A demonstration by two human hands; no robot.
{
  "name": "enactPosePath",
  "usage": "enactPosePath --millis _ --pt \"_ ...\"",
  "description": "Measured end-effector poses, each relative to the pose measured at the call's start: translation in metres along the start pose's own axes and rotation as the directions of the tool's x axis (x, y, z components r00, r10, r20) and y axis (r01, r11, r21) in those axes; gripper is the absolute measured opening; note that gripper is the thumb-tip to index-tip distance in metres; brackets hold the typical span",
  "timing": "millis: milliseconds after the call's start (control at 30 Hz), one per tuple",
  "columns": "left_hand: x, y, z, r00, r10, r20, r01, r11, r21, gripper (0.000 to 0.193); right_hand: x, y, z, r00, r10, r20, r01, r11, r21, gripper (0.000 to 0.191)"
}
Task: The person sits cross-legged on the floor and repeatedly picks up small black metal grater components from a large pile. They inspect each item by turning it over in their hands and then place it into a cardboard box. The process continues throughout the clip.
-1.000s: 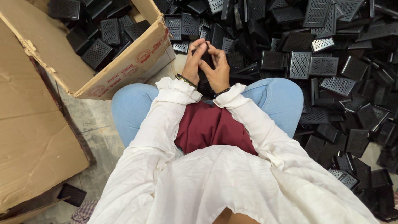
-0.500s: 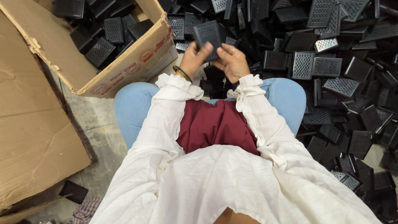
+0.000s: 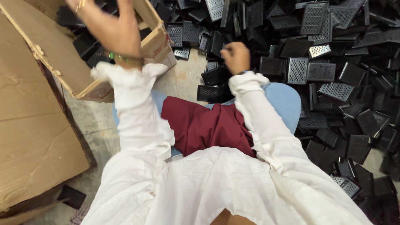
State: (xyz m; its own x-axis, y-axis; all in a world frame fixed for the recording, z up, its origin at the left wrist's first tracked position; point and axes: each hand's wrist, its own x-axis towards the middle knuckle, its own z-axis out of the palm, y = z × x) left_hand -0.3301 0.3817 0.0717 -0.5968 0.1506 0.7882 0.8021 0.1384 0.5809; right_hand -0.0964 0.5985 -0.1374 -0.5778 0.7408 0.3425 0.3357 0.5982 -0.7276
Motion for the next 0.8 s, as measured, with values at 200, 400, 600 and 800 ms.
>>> enactPosePath --millis 200,400,600,800 --pt "-0.142 -0.002 0.033 0.947 -0.045 0.317 0.136 0.953 -0.272 0.038 0.017 -0.040 0.037 0.939 -0.310 0.146 0.341 0.803 -0.489 0.067" --pt "-0.211 -0.084 0.080 0.277 -0.664 0.694 0.956 0.262 -0.131 0.037 0.045 -0.014 0.018 0.991 -0.136 -0.017 0.104 0.831 -0.547 0.025" --pt "-0.230 -0.077 0.098 -0.058 -0.547 0.835 0.992 0.060 0.108 0.050 0.028 0.007 -0.013 0.937 0.137 -0.321 -0.068 0.974 0.218 0.021" --pt "-0.199 -0.037 0.083 0.005 -0.454 0.891 0.919 -0.350 -0.183 0.062 -0.045 -0.055 0.007 0.710 0.419 0.567 -0.649 0.074 0.757 0.020"
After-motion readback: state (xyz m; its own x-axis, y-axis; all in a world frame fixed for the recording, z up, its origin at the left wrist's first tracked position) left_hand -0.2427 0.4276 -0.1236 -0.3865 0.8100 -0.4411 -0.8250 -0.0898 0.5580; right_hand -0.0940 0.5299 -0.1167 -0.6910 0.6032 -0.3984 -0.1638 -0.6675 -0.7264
